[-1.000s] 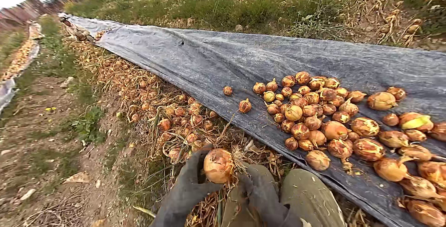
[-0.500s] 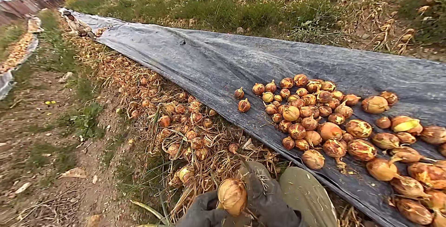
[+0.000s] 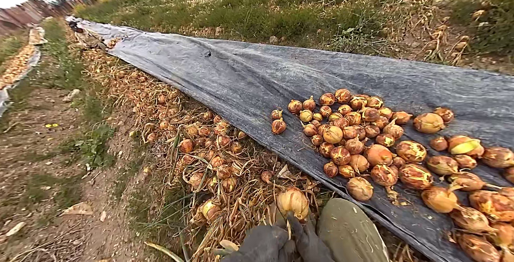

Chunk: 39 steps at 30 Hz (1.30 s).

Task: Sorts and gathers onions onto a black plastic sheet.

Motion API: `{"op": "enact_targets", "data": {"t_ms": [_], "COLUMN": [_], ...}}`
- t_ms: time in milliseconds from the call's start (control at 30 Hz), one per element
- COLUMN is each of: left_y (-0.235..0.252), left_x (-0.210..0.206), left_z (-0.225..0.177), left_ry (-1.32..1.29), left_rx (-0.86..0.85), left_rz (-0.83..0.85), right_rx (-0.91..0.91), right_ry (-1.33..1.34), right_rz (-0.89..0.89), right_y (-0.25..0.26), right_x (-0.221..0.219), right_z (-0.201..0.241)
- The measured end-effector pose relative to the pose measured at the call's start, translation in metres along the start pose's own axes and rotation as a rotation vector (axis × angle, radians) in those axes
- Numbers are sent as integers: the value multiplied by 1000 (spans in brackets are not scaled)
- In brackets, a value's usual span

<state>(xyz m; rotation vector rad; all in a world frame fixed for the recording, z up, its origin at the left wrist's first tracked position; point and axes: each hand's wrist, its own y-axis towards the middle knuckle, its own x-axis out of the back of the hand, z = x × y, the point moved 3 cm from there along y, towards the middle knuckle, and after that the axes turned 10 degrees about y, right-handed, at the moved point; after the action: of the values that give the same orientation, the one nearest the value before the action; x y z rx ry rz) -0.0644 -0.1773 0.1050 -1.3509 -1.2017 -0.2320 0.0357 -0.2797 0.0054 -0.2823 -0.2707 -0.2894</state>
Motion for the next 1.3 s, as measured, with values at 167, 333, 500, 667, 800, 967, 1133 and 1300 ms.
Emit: {"op": "enact_targets", "data": {"t_ms": [167,333,500,667,800,967,1133,1300], "left_y": [27,63,188,241,211,105,35,-4], "left_x": [50,11,-33,-49,-48,-16,6,-4], "left_z": [43,153,171,174,174,108,52,39], "left_ry": [58,-44,-462,-359,-489,-1020,-777,-466], "left_rx": [614,721,697,773,561,-22,-276,26], "left_rz": [222,-12,-222,-154,-285,-633,-633,-406], "right_rx": [193,89,-92,-233,-216,-214,50,285], "right_ry": [-205,-360,-13,131,181,200,621,234], "right_rz": [-225,-333,-252,-147,-127,-92,-117,-188], "right_y": [46,110,102,47,21,36,37,27], "right_x": [63,145,128,86,87,76,35,26], "right_z": [19,44,47,-6,-22,-10,23,36]}}
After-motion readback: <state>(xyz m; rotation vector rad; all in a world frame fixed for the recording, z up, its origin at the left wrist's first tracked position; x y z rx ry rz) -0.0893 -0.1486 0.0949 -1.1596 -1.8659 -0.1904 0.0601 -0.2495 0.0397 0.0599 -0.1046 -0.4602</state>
